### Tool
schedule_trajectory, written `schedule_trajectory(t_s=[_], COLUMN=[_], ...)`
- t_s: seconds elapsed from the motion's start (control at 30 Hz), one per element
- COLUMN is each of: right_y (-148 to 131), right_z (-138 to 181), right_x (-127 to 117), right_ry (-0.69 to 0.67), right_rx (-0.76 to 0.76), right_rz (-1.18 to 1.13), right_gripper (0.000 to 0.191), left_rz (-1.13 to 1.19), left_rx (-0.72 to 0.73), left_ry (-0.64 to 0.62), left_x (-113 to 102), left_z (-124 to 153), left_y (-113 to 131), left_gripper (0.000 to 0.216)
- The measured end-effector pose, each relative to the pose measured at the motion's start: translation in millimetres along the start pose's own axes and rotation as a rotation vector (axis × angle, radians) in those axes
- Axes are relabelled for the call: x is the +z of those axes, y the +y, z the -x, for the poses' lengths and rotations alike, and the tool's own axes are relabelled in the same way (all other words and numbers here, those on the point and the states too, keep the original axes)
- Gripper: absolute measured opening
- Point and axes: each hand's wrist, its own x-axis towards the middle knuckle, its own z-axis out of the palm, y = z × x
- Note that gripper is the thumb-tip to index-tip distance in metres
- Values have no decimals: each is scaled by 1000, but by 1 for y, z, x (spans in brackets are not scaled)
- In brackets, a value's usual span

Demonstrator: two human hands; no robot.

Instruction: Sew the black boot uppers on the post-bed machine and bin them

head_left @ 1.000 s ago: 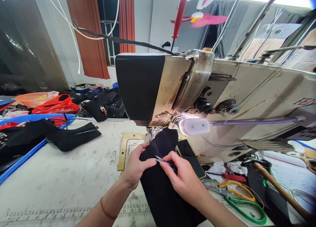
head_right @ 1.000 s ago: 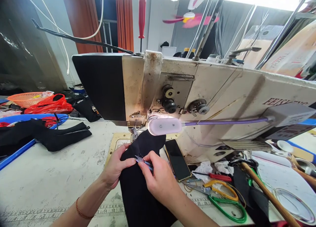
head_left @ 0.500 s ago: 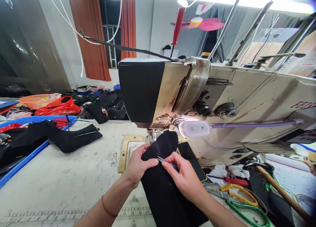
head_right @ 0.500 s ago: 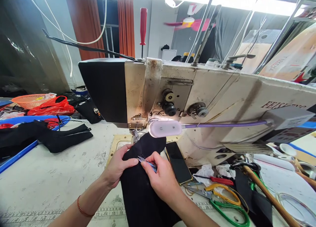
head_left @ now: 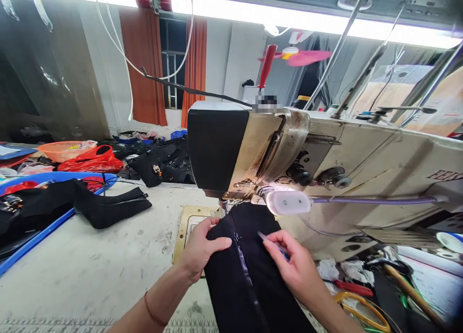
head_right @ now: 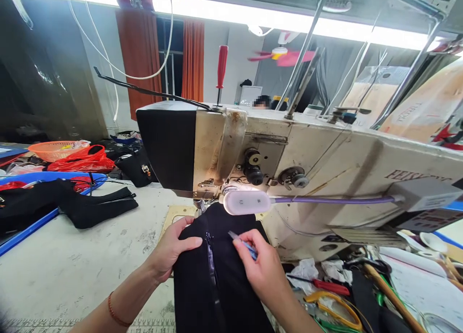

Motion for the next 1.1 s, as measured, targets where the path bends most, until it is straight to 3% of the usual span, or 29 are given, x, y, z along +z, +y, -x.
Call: schedule_trajectory(t_s=[0.17, 0.3, 0.47, 0.7, 1.1], right_y=[-28, -35, -28, -21, -7], right_z=[-10, -16, -23, -49, -62], right_x=[-2, 3, 3, 1, 8], right_ry=[-125, -195, -160, -145, -113], right_rx=[-387, -513, -576, -560, -472], right_rz=[147, 325, 428, 390, 154], right_gripper=[28, 43, 49, 47, 34], left_rz=[-59, -89, -62, 41, -41], left_rx=[60, 63, 7, 9, 21], left_ry=[25, 54, 21, -92, -7], left_x=[-2, -3, -7, -10, -9], left_z=[-9, -22, -31, -47, -58], left_y=[0, 6, 15, 27, 32], left_gripper=[47, 47, 48, 43, 34])
